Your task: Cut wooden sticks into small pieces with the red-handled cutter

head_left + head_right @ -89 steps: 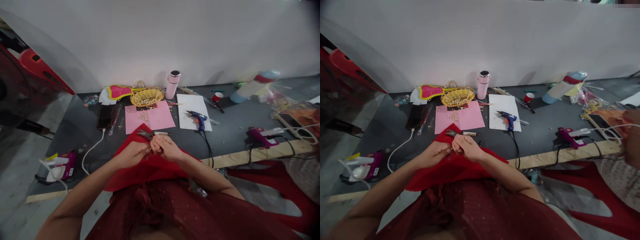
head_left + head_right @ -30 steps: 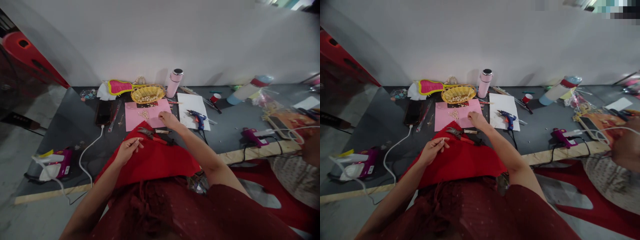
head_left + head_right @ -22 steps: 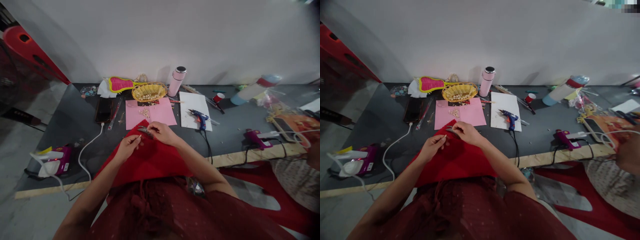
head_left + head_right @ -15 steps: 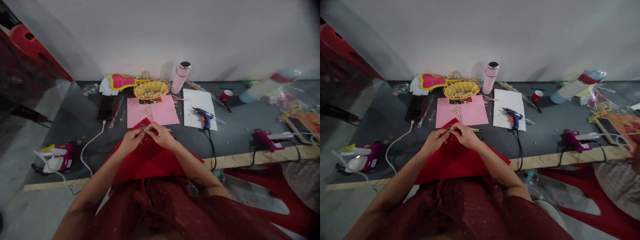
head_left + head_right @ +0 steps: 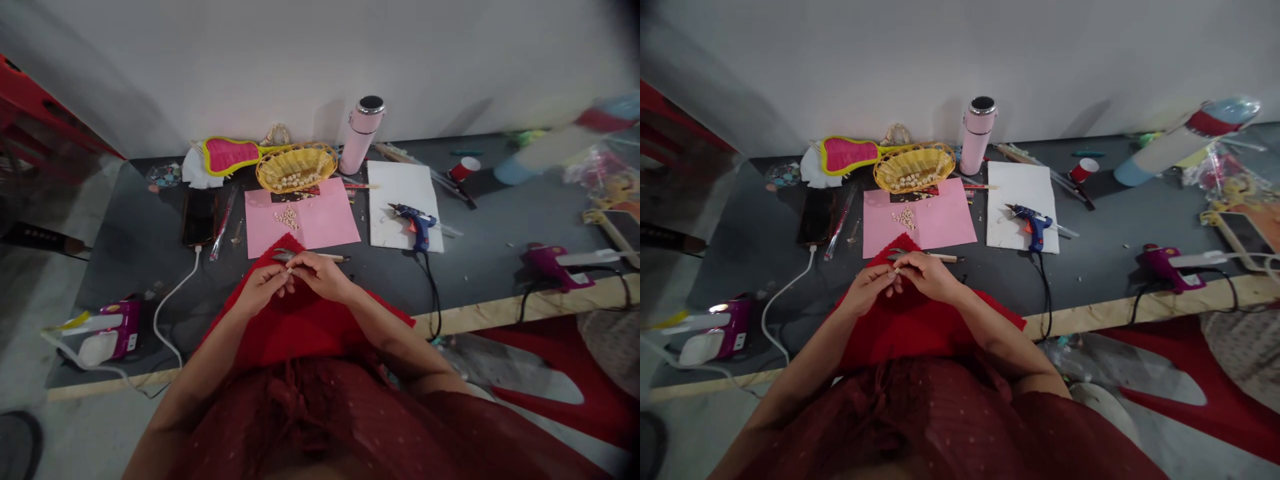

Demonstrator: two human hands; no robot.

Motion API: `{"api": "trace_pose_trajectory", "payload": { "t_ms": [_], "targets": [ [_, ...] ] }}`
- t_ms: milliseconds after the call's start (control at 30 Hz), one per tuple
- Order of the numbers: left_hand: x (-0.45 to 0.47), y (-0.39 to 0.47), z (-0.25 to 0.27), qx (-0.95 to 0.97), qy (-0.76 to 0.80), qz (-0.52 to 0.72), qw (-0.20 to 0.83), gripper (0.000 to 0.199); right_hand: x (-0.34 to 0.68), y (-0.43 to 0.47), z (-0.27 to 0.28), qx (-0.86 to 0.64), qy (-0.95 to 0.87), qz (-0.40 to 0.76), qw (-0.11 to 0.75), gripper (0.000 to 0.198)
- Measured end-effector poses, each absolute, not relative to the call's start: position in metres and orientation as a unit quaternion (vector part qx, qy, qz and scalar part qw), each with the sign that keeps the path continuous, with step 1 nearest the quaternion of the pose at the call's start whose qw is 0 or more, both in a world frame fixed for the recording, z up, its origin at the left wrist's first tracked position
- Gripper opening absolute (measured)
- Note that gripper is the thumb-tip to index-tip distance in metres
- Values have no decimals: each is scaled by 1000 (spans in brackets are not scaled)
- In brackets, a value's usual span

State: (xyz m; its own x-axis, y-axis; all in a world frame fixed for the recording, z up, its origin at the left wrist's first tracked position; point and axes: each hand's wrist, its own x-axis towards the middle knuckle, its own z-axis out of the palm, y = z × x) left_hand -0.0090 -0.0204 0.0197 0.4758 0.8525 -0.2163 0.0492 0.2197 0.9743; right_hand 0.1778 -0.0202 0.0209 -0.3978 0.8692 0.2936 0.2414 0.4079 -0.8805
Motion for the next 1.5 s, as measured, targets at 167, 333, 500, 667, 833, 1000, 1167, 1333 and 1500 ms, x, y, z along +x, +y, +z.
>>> {"api": "trace_pose_trajectory", "payload": {
  "t_ms": [167, 333, 500, 667, 833, 1000, 1167, 1333, 1500],
  "targets": [
    [-9, -21, 17, 567, 415, 296, 647, 33, 178, -20, 22, -375, -742, 395, 391, 16],
    [-10, -22, 20, 586, 418, 288, 632, 32, 177, -21, 23, -365, -742, 398, 396, 16],
    [-10, -22, 25, 586, 426, 289, 626, 33, 174, -24, 20, -383, -717, 400, 423, 20],
    [-11, -23, 27, 636, 427, 277, 580, 37, 173, -26, 16, -393, -716, 401, 416, 30],
    [-12, -24, 26, 654, 427, 295, 551, 33, 174, -26, 18, -388, -719, 402, 413, 29],
    [-14, -23, 27, 618, 418, 306, 592, 33, 176, -24, 23, -359, -741, 398, 404, 19],
    [-15, -22, 22, 591, 408, 303, 626, 32, 173, -24, 20, -353, -746, 375, 422, 14],
    [-15, -23, 17, 597, 406, 308, 620, 32, 172, -25, 18, -357, -746, 366, 426, 12],
    [-14, -22, 21, 612, 405, 310, 604, 34, 175, -25, 24, -370, -740, 386, 409, 15]
  ]
}}
